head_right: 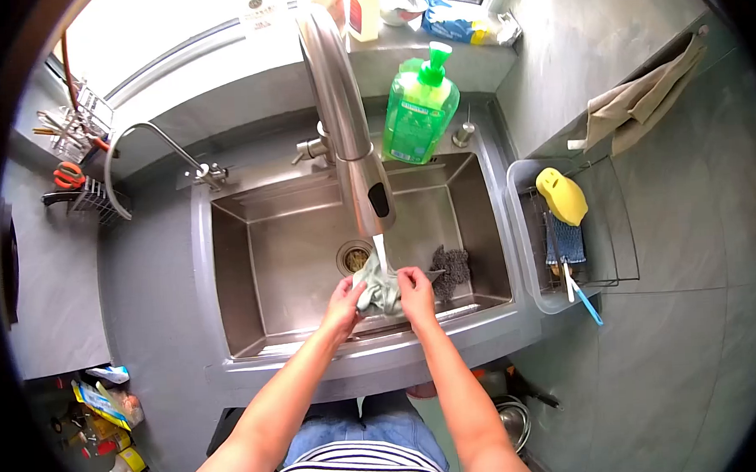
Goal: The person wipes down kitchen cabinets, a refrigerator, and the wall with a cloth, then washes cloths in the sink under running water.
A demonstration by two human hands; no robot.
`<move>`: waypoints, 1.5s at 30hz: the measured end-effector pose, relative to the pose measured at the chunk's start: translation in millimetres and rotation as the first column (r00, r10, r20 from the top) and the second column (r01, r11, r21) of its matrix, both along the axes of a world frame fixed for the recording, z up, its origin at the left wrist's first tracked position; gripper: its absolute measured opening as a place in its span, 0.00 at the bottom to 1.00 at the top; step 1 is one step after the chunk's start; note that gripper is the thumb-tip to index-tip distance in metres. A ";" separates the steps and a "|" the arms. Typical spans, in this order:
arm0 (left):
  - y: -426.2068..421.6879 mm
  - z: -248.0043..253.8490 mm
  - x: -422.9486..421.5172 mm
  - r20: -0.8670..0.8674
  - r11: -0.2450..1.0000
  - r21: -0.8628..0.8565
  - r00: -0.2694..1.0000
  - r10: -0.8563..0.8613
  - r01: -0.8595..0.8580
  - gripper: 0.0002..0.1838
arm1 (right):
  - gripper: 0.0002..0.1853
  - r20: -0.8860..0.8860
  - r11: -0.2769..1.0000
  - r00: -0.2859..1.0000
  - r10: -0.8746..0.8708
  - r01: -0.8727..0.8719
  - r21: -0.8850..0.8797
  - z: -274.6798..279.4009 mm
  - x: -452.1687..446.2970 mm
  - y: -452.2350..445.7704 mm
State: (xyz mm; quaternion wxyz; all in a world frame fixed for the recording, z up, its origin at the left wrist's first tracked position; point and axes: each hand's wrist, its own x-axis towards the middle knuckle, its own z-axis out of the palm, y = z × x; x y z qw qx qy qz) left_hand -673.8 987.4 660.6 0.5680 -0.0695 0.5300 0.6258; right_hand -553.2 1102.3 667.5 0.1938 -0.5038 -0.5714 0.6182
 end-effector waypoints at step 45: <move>50.5 -78.1 -2.1 0.564 0.884 0.467 0.762 -0.319 0.024 0.25 | 0.13 0.175 0.552 0.968 0.180 -0.246 0.797 11.7 -28.7 -24.8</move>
